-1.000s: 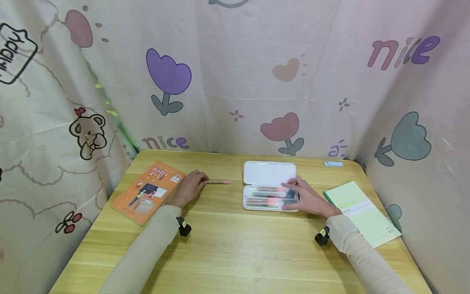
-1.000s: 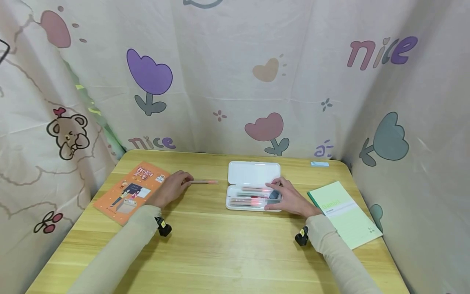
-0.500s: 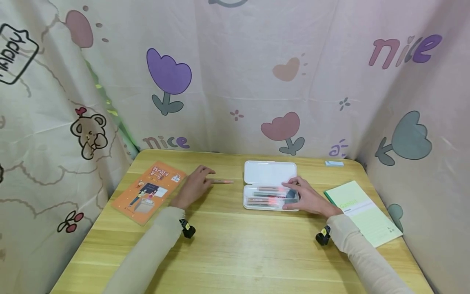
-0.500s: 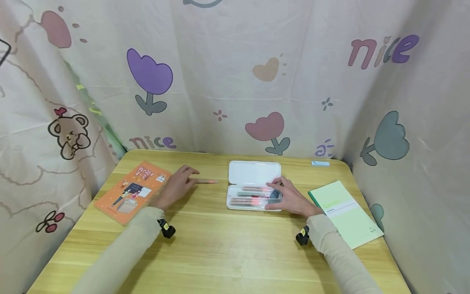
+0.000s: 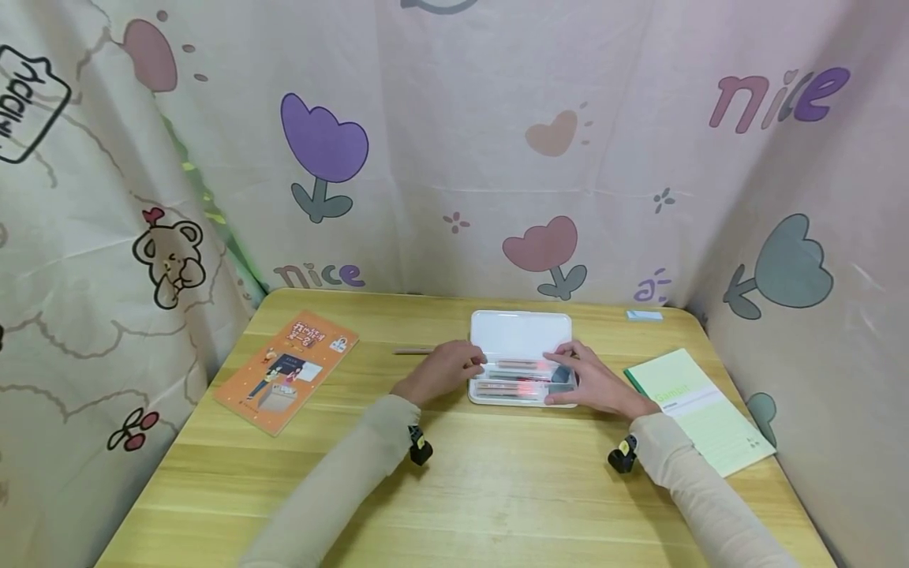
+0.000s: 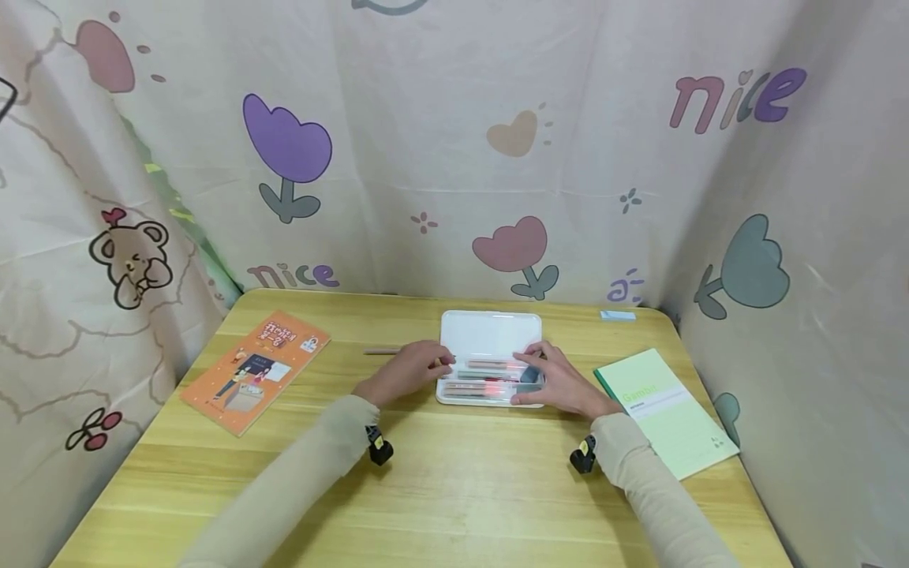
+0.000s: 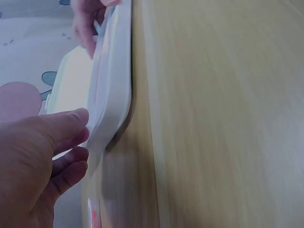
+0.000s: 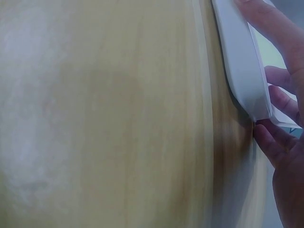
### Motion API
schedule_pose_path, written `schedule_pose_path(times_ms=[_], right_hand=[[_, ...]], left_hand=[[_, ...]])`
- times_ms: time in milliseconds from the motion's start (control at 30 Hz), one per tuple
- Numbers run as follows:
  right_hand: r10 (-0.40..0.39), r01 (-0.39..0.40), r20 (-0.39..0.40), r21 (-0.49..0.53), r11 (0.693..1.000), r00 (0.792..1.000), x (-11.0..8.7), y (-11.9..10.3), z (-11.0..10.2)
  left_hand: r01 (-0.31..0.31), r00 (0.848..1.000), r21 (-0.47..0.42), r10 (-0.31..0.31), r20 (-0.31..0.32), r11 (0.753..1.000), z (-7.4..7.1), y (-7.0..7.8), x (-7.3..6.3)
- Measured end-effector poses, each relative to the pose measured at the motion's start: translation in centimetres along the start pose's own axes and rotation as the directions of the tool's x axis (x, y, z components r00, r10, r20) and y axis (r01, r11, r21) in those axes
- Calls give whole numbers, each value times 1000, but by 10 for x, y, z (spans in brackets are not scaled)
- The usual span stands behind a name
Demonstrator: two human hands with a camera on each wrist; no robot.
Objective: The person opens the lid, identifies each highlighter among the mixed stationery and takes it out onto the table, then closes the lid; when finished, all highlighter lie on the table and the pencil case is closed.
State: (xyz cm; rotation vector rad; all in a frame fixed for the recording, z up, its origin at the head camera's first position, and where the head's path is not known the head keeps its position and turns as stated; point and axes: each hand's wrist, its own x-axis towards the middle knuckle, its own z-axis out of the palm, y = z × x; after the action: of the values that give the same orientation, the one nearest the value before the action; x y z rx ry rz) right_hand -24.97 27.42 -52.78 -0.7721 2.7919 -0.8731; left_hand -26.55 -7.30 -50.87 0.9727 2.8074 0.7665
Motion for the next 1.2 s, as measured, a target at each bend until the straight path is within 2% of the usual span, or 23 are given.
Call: schedule_pose_path(times_ms=[200, 300, 467, 600, 667, 833, 1067, 1133, 1200], right_hand=[[5, -5, 3, 1, 1000, 1000, 1, -1, 0], [9, -9, 5, -1, 1000, 1000, 0, -1, 0], [12, -12, 1, 1, 1000, 1000, 0, -1, -1], [12, -12, 4, 8, 1000, 1000, 0, -1, 0], [12, -12, 4, 10, 1000, 1000, 0, -1, 0], [18, -18, 0, 5, 1000, 1000, 0, 0, 0], [21, -21, 0, 4, 1000, 1000, 0, -1, 0], [17, -17, -1, -1, 1000, 1000, 0, 0, 1], [13, -13, -2, -4, 1000, 1000, 1, 0, 1]], left_hand=[[-23, 998, 38, 21, 53, 999, 8, 3, 10], [-49, 997, 93, 42, 68, 994, 8, 4, 13], [-124, 990, 239, 105, 90, 963, 8, 8, 18], [-115, 990, 304, 84, 111, 946, 8, 11, 16], [-97, 992, 298, 68, 105, 950, 7, 11, 15], [-60, 997, 216, 49, 55, 975, 5, 10, 12], [-84, 996, 214, 85, 8, 973, 8, 5, 11], [-72, 997, 188, 78, -25, 979, 8, 3, 10], [-44, 995, 121, 54, -78, 992, 6, 1, 7]])
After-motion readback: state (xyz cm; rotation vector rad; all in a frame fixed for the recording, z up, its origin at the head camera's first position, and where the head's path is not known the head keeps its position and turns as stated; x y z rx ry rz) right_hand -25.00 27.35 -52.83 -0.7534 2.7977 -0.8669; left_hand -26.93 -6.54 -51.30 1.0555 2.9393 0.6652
